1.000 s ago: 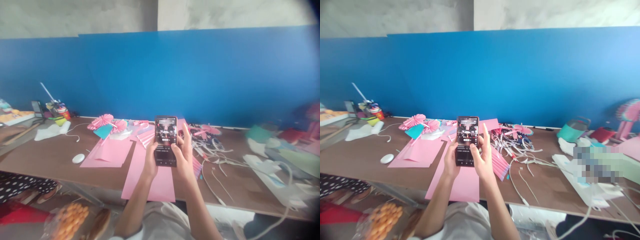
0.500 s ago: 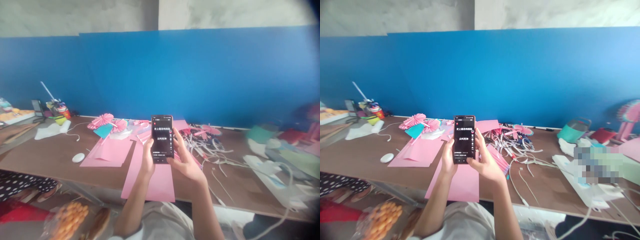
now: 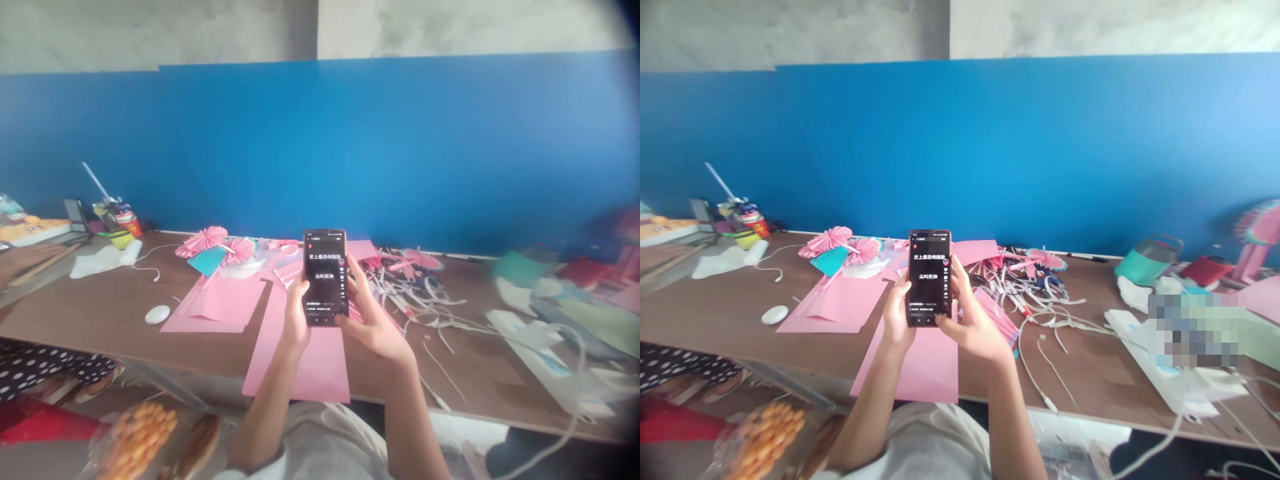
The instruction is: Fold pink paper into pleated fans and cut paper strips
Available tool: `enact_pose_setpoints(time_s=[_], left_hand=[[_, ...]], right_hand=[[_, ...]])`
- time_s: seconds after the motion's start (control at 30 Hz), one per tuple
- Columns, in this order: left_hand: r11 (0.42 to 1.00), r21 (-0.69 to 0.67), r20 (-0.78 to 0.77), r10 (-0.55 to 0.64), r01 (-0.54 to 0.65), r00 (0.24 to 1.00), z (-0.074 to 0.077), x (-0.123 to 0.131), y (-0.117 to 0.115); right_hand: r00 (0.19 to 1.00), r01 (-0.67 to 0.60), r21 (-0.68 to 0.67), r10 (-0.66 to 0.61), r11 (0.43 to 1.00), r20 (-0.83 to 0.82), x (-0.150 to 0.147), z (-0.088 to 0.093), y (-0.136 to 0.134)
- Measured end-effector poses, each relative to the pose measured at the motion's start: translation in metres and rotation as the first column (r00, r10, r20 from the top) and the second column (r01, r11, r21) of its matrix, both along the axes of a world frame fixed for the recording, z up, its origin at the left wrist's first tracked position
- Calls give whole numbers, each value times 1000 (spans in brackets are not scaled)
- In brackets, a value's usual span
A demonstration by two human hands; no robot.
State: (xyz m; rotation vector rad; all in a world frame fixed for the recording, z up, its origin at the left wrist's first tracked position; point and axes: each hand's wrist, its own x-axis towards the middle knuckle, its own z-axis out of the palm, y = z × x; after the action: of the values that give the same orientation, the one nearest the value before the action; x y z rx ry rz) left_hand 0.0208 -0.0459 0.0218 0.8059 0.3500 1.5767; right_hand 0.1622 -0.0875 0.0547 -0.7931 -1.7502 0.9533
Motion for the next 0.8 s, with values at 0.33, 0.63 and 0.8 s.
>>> enact_pose_setpoints(time_s=[0.33,0.63,0.8], left_hand=[[998,-52,-18,42,-42,999,-2,0,1],[997,-70,-13,42,-43,999,-4,1,0],[999,-21,-12,34,-35,999,0,2,1]], right_hand=[[999,-33,-25,32,999,-13,2,0,1],[1000,-24,-19,24,1000,-2,3,-3,1],[999,4,-18,-3,1000,36,3,-5,0]])
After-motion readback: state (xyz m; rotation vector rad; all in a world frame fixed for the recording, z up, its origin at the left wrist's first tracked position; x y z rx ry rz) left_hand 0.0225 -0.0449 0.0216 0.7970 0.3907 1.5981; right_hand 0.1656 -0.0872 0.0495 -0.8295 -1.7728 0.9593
